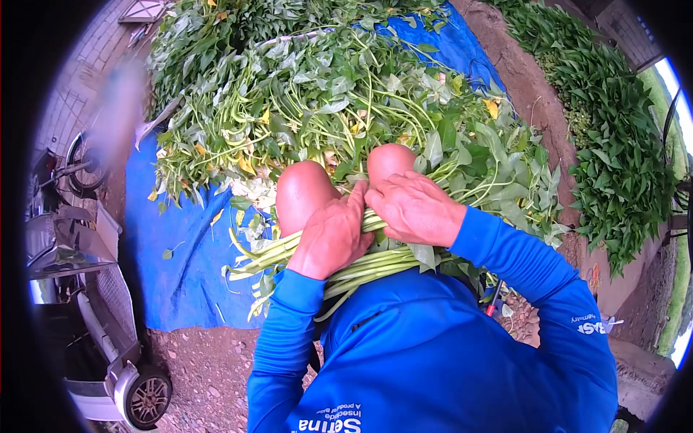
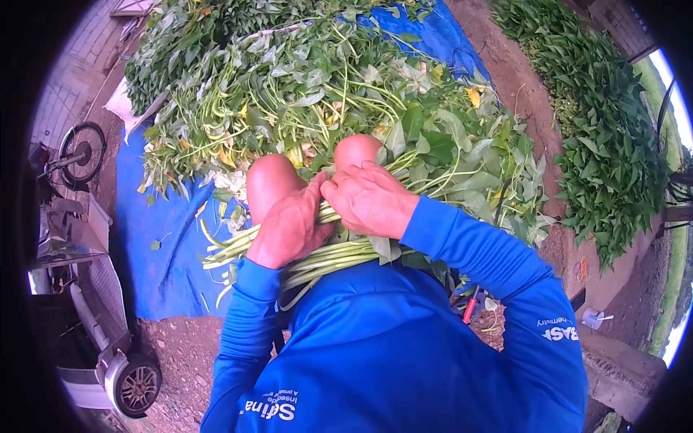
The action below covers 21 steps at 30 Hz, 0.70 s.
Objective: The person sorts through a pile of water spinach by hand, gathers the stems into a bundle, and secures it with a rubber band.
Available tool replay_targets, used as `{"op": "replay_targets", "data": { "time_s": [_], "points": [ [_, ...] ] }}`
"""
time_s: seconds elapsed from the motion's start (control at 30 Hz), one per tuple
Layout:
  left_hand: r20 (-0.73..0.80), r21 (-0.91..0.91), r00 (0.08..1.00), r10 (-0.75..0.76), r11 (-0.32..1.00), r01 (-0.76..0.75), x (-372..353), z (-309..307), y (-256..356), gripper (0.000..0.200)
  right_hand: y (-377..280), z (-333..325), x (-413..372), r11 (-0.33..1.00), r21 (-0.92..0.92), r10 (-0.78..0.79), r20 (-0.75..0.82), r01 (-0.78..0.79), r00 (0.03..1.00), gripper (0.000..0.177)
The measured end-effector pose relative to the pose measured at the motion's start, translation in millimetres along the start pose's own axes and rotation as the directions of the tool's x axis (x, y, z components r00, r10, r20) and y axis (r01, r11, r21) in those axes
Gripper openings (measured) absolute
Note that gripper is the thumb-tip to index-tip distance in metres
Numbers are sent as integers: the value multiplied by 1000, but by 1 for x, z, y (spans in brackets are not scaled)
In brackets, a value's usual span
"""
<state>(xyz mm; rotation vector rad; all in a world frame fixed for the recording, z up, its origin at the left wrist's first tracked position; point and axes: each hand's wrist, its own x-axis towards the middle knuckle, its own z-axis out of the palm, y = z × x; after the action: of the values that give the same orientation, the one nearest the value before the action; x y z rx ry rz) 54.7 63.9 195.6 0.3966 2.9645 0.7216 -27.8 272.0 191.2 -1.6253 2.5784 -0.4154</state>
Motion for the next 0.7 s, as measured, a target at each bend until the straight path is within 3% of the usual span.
{"op": "replay_targets", "data": {
  "time_s": [0.03,0.07,0.1,0.17,0.27,0.3,0.37,0.53,0.67,0.7],
  "points": [
    [107,-41,993,-53,997,58,3,3,-2,71,6,-9,-4,993,110,17,120,-31,993,58],
    [214,-75,972,-98,990,116,7,7,-5,69,14,-16,-15,997,71,17,89,-24,996,60],
    [59,-103,998,18,995,-12,3,14,-13,58,21,-21,-29,999,35,19,61,-21,998,62],
    [112,-111,994,2,994,11,6,14,-6,54,24,-43,-38,986,-4,158,299,-165,941,71],
    [147,-141,989,-17,989,38,13,11,5,48,38,-13,-53,970,-244,50,135,-15,990,73],
    [129,-147,992,-3,989,22,13,11,5,48,39,-21,-56,992,-115,70,135,-55,988,72],
    [128,-156,992,-5,987,25,12,12,1,42,38,-32,-70,991,-45,126,45,-124,991,69],
    [150,-153,989,15,988,8,12,9,4,49,41,-40,-80,923,-330,236,81,-197,968,71],
    [52,-93,997,60,994,-55,-2,11,14,54,56,-2,-107,921,-343,95,-258,-183,961,65],
    [68,-93,996,62,994,-56,-6,12,16,54,61,7,-116,915,-358,102,-236,-183,967,70]
  ]
}}
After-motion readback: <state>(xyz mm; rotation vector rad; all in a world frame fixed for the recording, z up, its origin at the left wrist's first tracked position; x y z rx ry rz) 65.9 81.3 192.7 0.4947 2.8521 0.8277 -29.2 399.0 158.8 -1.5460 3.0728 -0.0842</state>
